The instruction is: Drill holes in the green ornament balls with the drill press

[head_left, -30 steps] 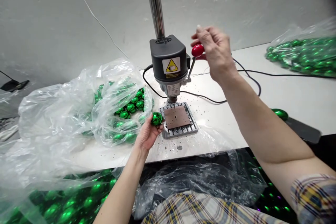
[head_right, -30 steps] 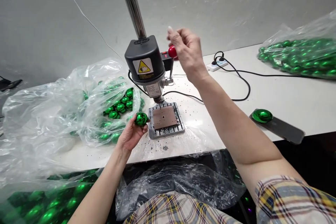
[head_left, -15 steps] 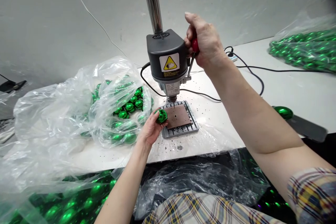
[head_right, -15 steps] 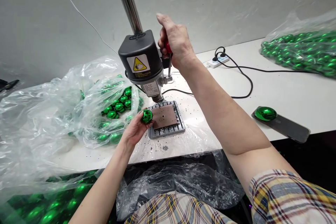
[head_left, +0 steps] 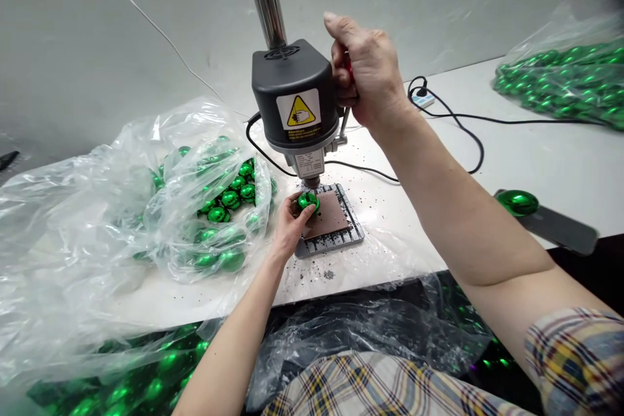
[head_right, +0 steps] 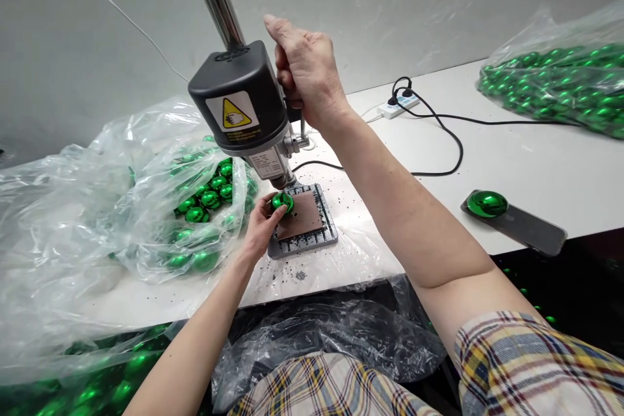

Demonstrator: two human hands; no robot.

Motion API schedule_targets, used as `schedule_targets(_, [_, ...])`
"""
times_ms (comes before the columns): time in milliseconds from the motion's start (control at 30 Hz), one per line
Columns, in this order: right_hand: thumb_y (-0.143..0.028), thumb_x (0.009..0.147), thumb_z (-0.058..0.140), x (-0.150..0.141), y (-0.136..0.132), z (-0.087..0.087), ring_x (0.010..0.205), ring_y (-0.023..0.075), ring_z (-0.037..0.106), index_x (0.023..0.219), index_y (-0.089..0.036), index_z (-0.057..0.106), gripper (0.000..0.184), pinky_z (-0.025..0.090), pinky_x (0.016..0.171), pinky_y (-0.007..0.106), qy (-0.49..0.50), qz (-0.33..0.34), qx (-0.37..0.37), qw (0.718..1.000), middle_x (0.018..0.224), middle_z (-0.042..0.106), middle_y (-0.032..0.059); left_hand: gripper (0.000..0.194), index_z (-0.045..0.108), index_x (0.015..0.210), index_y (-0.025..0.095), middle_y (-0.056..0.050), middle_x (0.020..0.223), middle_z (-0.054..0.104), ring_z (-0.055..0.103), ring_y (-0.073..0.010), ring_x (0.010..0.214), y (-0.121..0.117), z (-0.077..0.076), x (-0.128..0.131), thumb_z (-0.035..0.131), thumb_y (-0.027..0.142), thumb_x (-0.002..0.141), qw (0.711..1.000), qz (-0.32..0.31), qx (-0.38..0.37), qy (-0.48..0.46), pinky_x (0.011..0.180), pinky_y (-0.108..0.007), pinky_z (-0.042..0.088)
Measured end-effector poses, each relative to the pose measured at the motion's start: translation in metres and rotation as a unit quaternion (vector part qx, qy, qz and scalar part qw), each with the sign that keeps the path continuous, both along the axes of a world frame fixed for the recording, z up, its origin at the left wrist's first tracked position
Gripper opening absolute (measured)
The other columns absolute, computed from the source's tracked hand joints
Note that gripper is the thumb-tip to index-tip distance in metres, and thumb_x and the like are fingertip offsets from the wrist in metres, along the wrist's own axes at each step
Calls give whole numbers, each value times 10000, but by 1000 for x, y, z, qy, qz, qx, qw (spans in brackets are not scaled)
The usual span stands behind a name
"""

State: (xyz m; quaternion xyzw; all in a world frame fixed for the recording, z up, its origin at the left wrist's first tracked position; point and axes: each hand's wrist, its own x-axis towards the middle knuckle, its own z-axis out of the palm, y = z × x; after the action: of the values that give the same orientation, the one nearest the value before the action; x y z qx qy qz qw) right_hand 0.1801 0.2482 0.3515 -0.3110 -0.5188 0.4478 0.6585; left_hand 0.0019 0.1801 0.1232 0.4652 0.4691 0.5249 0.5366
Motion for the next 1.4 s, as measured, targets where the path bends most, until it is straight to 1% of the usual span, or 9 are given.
schedule_targets(300, [-565,869,704,-2,-5,2,316,67,199,454,-223,399,618,158,312,255,18,-11,3,1000,398,348,-44,531,609,1224,204,-79,1125,669,629,-223,1007,1,-5,7,813,279,740,988,-25,77,133,904,-340,494])
schedule_targets(467, [-409,940,657,-1,-7,2,315,64,183,465,-220,396,574,141,311,250,16,-10,-4,1000,396,329,-51,547,643,1227,221,-99,1118,629,580,-293,1091,-7,-5,8,836,289,721,946,-7,131,297,982,-432,453])
schedule_targets(533, [-339,978,594,-1,-9,3,319,65,186,467,-214,399,562,117,316,248,22,-8,-9,1000,393,320,-48,528,645,1222,230,-100,1124,629,558,-308,1132,-12,-6,8,830,275,730,932,2,151,328,1008,-451,432])
schedule_targets(633, [-291,993,536,-1,-12,3,335,71,180,471,-209,403,544,96,330,254,27,-9,-25,999,390,313,-39,493,643,1207,236,-99,1163,632,542,-302,1173,-15,-9,9,818,267,747,932,9,173,319,1036,-450,414])
schedule_targets(800, [-337,879,652,2,-13,0,378,82,197,509,-219,376,476,98,368,274,26,2,6,1000,435,327,-36,452,659,1184,220,-97,1158,626,554,-285,1166,-11,-15,9,805,329,770,948,14,160,274,1013,-436,440])
schedule_targets(933, [-442,807,716,5,-10,-4,376,81,196,506,-223,342,528,87,381,285,23,21,16,999,438,324,-38,504,633,1210,205,-95,1149,647,586,-271,1137,-9,-17,7,817,349,764,960,0,150,235,1006,-427,447])
schedule_targets(1033, [-556,797,735,4,-12,-7,355,78,195,497,-222,332,603,82,364,284,19,6,25,999,416,307,-45,516,625,1203,195,-103,1142,663,608,-270,1107,-9,-18,7,827,366,760,964,-7,143,223,986,-425,459])
schedule_targets(1233, [-720,815,666,1,-32,-22,308,77,209,472,-222,305,705,157,328,298,6,-54,135,989,376,262,-54,494,628,1215,205,-99,1140,685,622,-258,1089,-9,-20,8,822,342,782,966,-14,150,211,998,-433,458])
schedule_targets(1400, [-556,896,688,2,-48,-42,289,60,209,476,-216,283,675,287,367,287,30,-58,226,972,372,223,-78,488,639,1200,209,-94,1130,678,618,-255,1078,-8,-23,7,834,334,770,965,-7,158,210,995,-432,456])
